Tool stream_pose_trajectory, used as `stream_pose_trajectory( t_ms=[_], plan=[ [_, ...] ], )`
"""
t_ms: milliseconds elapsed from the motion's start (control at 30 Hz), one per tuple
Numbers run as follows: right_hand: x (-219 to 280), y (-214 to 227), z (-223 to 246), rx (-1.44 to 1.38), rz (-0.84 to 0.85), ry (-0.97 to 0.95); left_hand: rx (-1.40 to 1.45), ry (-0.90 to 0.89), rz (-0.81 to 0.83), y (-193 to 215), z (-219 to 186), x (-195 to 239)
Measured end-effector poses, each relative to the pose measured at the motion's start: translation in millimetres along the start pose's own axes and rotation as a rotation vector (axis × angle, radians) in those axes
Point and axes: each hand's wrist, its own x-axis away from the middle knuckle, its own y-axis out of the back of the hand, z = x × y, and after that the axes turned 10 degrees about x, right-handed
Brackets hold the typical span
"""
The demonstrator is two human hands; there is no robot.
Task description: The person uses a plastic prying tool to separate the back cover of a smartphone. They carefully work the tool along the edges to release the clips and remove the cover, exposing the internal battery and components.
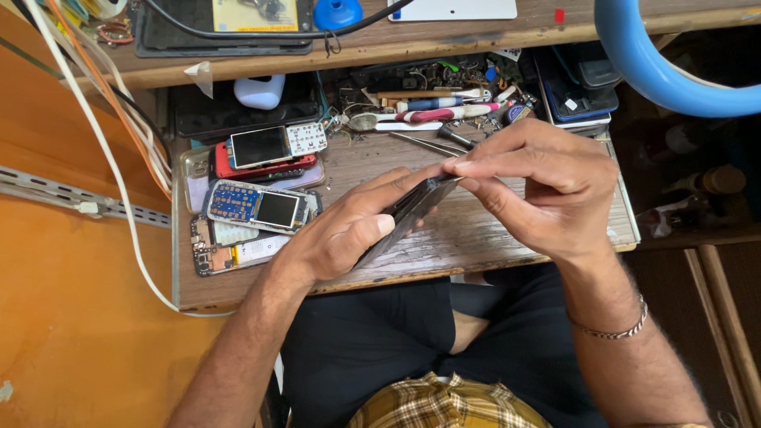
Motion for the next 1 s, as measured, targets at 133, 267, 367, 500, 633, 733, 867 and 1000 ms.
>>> stream_pose_trajectory(
  t_ms=[133,267,367,500,633,733,867,1000],
  plan=[
    [1,-1,-1,-0.001,-0.003,0.002,0.012,-0.009,0.007,2,0,2],
    [3,-1,-3,0.079,-0.021,0.039,0.017,-0.011,0.005,2,0,2],
    [2,-5,-6,0.163,-0.052,0.125,0.015,0.016,-0.006,2,-1,1],
    [4,-16,-8,0.178,-0.119,0.228,0.022,-0.005,0.0,2,0,0],
    [7,-24,-4,0.267,-0.179,0.274,0.023,-0.002,0.011,2,0,2],
    [9,-25,2,0.345,-0.169,0.272,0.017,-0.025,0.013,1,2,1],
    [9,-24,5,0.39,-0.144,0.286,0.049,-0.021,0.012,0,6,1],
    [10,-23,2,0.408,-0.123,0.293,0.063,-0.051,0.008,-2,11,0]
  ],
)
